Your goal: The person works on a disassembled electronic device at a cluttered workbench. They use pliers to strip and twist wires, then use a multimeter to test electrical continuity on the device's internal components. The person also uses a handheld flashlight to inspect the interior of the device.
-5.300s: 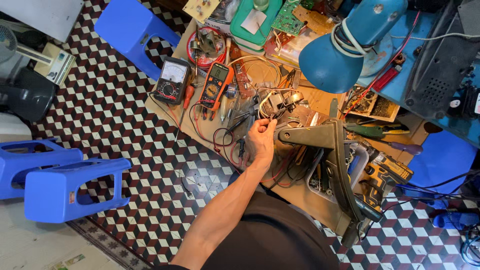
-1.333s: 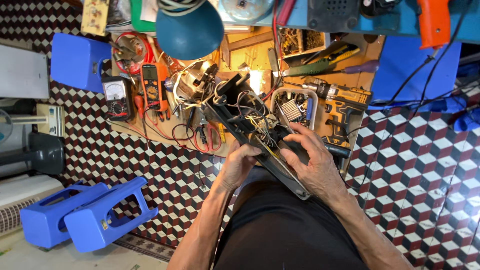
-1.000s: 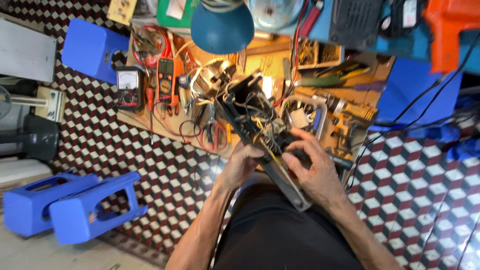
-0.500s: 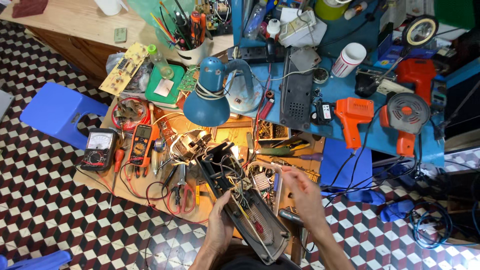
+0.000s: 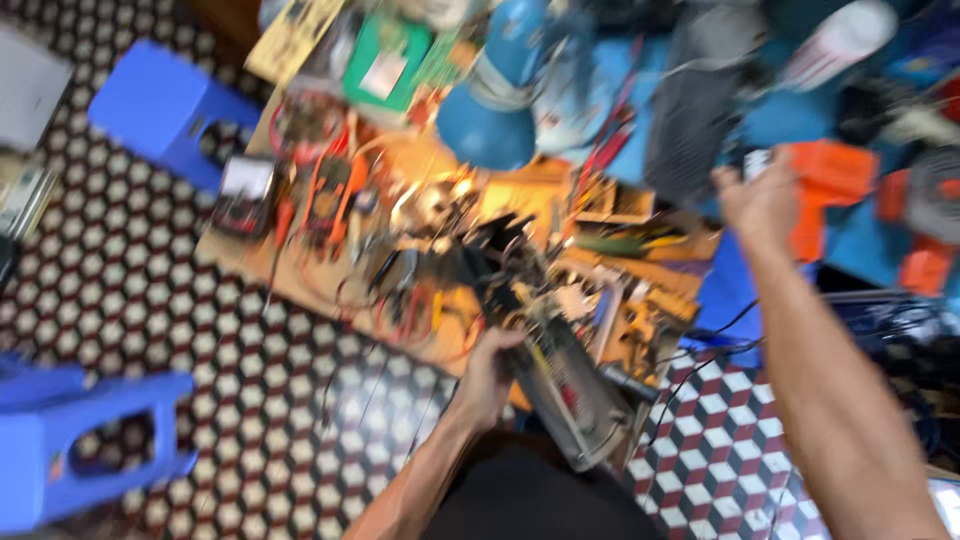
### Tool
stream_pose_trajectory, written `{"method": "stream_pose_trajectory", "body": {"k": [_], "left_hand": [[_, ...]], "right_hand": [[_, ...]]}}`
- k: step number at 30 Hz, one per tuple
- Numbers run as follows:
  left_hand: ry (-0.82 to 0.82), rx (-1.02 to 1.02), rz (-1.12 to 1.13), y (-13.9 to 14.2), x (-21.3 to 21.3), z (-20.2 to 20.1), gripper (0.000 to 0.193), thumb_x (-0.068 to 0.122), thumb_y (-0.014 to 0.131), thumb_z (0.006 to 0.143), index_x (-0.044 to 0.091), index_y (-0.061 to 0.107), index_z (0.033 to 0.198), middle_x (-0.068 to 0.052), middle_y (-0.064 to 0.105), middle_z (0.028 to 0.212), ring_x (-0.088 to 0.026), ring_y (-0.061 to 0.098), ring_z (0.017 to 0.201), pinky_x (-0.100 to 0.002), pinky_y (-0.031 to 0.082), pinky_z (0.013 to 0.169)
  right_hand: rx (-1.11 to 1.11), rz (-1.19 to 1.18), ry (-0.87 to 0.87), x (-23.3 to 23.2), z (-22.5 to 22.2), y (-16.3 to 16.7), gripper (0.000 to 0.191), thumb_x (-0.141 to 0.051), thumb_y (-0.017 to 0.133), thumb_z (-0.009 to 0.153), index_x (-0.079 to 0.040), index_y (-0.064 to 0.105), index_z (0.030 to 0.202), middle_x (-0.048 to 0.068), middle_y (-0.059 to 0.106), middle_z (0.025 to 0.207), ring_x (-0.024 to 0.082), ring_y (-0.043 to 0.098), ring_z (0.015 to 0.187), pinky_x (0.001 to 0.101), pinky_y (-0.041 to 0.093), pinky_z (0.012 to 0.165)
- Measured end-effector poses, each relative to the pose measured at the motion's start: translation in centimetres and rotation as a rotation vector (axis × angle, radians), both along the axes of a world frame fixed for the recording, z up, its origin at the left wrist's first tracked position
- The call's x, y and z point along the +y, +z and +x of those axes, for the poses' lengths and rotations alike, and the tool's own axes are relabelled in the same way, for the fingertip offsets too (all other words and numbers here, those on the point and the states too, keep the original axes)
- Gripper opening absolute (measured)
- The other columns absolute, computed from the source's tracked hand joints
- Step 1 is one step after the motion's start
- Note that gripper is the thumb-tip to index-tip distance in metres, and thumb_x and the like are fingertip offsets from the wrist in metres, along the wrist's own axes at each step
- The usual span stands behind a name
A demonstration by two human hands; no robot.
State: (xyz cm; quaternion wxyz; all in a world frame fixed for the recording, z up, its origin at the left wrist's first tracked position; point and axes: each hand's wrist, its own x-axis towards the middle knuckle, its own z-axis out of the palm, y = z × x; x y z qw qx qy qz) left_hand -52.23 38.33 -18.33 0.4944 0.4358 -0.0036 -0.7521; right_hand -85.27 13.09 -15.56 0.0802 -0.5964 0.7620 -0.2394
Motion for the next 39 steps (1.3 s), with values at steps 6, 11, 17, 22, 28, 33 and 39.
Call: {"method": "stream_pose_trajectory", "body": {"k": [6,11,17,22,28,33,39], "left_hand": [[-0.026,-0.022,-0.134,2.0,0.7,0.7,0.023,0.027,0.067,0.095,0.005,0.064,0.098,-0.002,0.062,0.094,-0.018,0.057,0.095,-0.035,0.044,0.091],[-0.123,-0.078,-0.077,4.8,1.0,1.5,0.032,0.034,0.059,0.093,0.005,0.067,0.105,-0.002,0.068,0.1,-0.016,0.06,0.098,-0.035,0.046,0.091],[-0.104,-0.095,-0.122,5.5,1.3,1.6,0.032,0.03,0.06,0.093,0.003,0.068,0.109,-0.007,0.069,0.103,-0.017,0.064,0.096,-0.037,0.052,0.088],[-0.105,-0.163,-0.21,6.1,1.4,1.8,0.034,0.026,0.061,0.097,-0.002,0.066,0.116,-0.009,0.068,0.103,-0.017,0.065,0.094,-0.036,0.053,0.086],[-0.107,-0.23,-0.272,5.7,1.4,1.9,0.043,0.025,0.06,0.094,-0.003,0.065,0.126,-0.008,0.069,0.109,-0.015,0.065,0.102,-0.033,0.052,0.092],[-0.131,-0.296,-0.327,3.1,1.4,1.6,0.041,0.025,0.06,0.095,-0.002,0.066,0.125,-0.006,0.071,0.113,-0.014,0.064,0.105,-0.032,0.049,0.096],[-0.189,-0.255,-0.373,1.3,1.7,2.1,0.037,0.029,0.061,0.102,-0.003,0.066,0.119,-0.008,0.071,0.109,-0.017,0.065,0.107,-0.038,0.052,0.1]], "right_hand": [[-0.034,-0.147,0.048,1.0,-1.5,-1.1,0.053,-0.017,0.087,0.088,0.003,0.054,0.124,0.025,0.069,0.117,0.042,0.067,0.106,0.0498,0.051,0.093],[-0.505,-0.386,0.251,8.8,0.0,4.5,0.04,0.004,0.071,0.099,0.003,0.051,0.133,0.007,0.061,0.123,0.015,0.061,0.107,0.0279,0.054,0.101],[-0.658,-0.186,0.243,21.9,8.2,12.3,0.047,-0.003,0.073,0.102,0.005,0.048,0.14,0.01,0.063,0.126,0.012,0.064,0.112,0.0248,0.055,0.099],[-0.594,-0.029,0.268,26.6,12.9,15.9,0.06,-0.009,0.08,0.086,0.003,0.053,0.137,0.019,0.059,0.126,0.02,0.064,0.107,0.0302,0.059,0.09],[-0.255,-0.275,0.516,28.6,14.1,16.8,0.065,-0.009,0.085,0.073,0.003,0.055,0.13,0.018,0.062,0.125,0.032,0.062,0.118,0.0402,0.055,0.101],[-0.315,-0.328,0.542,29.0,14.6,16.0,0.066,-0.009,0.086,0.073,0.002,0.055,0.13,0.016,0.062,0.124,0.03,0.062,0.119,0.0387,0.055,0.1],[-0.289,-0.301,0.493,28.6,14.8,15.9,0.064,-0.008,0.086,0.075,0.002,0.057,0.131,0.015,0.066,0.122,0.029,0.064,0.118,0.0351,0.055,0.096]]}}
